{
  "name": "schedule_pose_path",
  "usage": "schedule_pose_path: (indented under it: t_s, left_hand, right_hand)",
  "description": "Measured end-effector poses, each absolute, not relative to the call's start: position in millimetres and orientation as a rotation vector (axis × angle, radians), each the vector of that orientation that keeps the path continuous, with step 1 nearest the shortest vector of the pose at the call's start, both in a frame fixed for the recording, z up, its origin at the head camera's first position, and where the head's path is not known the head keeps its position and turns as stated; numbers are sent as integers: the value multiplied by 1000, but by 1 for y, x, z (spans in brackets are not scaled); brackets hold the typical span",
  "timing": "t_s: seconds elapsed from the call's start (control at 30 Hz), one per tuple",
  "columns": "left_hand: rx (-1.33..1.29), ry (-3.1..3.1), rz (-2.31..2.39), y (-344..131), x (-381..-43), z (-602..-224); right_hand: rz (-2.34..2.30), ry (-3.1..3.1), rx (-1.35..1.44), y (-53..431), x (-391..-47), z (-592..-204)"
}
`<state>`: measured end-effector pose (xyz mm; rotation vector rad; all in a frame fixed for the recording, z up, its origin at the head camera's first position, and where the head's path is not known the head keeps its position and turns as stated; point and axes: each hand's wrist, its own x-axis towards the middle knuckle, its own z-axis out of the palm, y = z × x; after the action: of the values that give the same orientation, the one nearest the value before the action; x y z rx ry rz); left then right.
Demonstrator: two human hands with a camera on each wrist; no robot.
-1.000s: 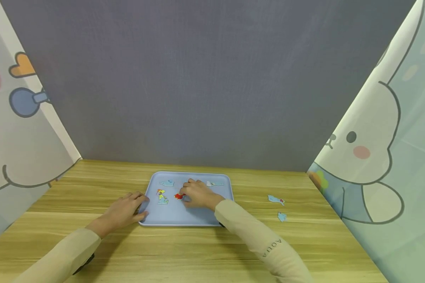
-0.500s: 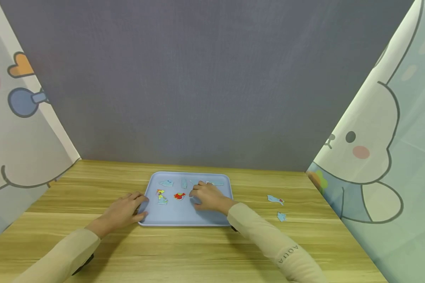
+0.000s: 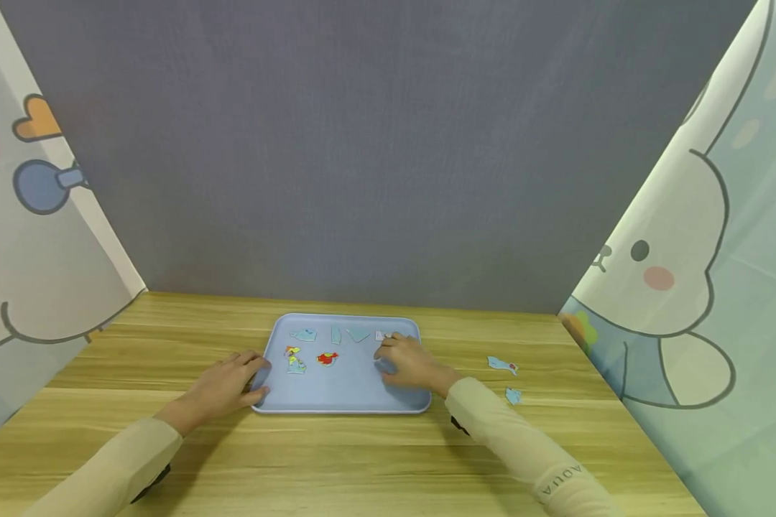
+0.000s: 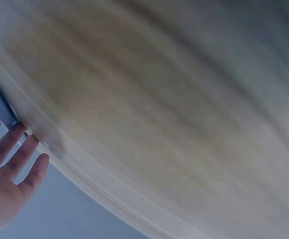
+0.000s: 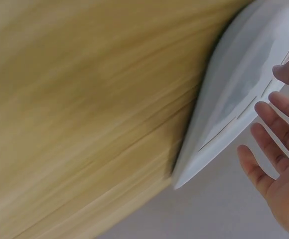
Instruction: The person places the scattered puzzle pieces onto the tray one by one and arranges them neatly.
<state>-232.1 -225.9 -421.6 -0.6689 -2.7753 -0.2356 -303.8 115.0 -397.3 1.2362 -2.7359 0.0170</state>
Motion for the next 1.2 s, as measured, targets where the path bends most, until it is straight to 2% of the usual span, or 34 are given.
schedule_pose_path:
  t_s: [1.2]
  left_hand:
    - [-667,-2770,-234,-226,-231,-422]
  right_hand:
    - [270,-2697,967,237,-301,-401]
